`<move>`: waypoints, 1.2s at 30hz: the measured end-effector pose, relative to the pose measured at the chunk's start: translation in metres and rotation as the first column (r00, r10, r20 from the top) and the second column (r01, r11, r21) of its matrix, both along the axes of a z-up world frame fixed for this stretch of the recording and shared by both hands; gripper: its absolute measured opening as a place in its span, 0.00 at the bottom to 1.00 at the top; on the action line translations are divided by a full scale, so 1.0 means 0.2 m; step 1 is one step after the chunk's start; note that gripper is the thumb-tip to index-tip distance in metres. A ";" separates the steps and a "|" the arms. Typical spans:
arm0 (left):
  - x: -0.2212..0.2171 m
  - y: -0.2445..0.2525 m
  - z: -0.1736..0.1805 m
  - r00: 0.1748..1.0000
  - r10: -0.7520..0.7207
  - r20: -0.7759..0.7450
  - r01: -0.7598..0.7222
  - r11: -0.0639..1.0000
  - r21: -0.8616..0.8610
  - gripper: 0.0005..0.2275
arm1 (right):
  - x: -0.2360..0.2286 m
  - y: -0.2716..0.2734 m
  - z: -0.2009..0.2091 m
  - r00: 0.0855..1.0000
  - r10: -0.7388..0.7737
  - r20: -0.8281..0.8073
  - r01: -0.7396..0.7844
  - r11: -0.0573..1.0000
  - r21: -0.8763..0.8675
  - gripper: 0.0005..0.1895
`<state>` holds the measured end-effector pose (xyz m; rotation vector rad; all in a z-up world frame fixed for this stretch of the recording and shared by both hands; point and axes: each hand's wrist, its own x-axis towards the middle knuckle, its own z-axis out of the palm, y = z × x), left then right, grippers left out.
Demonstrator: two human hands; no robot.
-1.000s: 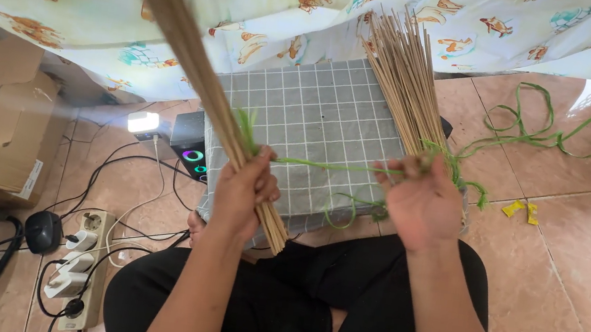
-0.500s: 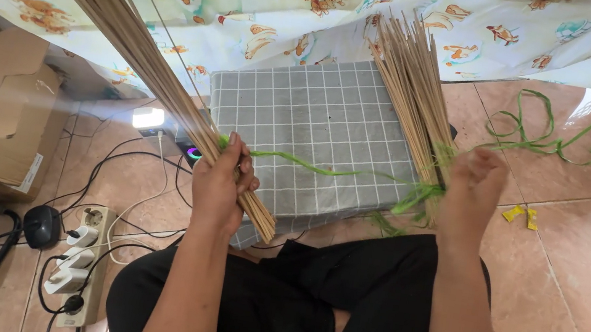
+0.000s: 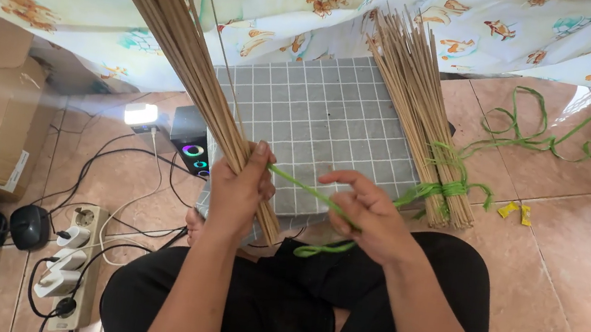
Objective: Gathering thin wooden sticks into bundles and securing them with green plastic ties.
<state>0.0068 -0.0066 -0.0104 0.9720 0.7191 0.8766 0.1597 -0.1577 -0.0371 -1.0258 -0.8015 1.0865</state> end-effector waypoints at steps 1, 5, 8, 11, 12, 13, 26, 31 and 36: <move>0.00 0.02 0.00 1.000 -0.001 0.015 0.001 1.000 0.019 0.14 | 0.02 -0.02 -0.02 0.998 0.064 0.022 -0.065 0.996 0.055 0.25; 0.05 -0.02 0.06 0.999 0.033 -0.041 -0.028 0.993 0.112 0.11 | 0.01 -0.04 0.02 0.967 0.209 0.148 -0.207 0.978 -0.032 0.11; 0.08 -0.04 0.05 0.984 0.097 -0.149 -0.057 0.966 0.251 0.09 | 0.03 0.01 -0.02 0.997 -0.037 0.062 0.040 0.998 -0.048 0.11; 0.13 -0.07 -0.06 0.951 0.202 -0.233 -0.111 0.930 0.350 0.09 | 0.08 0.04 -0.04 0.895 -0.409 -0.178 0.391 0.911 -0.131 0.12; 0.16 -0.07 -0.10 0.949 0.204 -0.241 -0.111 0.929 0.353 0.09 | 0.09 0.05 -0.03 0.889 -0.393 -0.234 0.386 0.919 -0.079 0.12; 0.19 -0.08 -0.14 0.946 0.207 -0.249 -0.110 0.928 0.355 0.10 | 0.10 0.05 -0.01 0.881 -0.373 -0.290 0.383 0.924 -0.026 0.12; 0.15 -0.13 -0.01 0.965 -0.136 0.225 0.171 0.975 -0.143 0.20 | -0.12 0.10 0.03 0.911 0.227 0.344 -0.112 0.939 -0.325 0.09; 0.11 -0.10 -0.01 0.888 -0.271 0.373 0.357 0.916 -0.185 0.23 | -0.14 0.06 -0.01 0.960 0.234 0.152 -0.179 0.934 -0.310 0.15; 0.10 -0.14 -0.01 0.895 -0.262 0.362 0.351 0.914 -0.205 0.23 | -0.13 0.05 0.02 0.932 0.215 0.293 -0.108 0.934 -0.341 0.14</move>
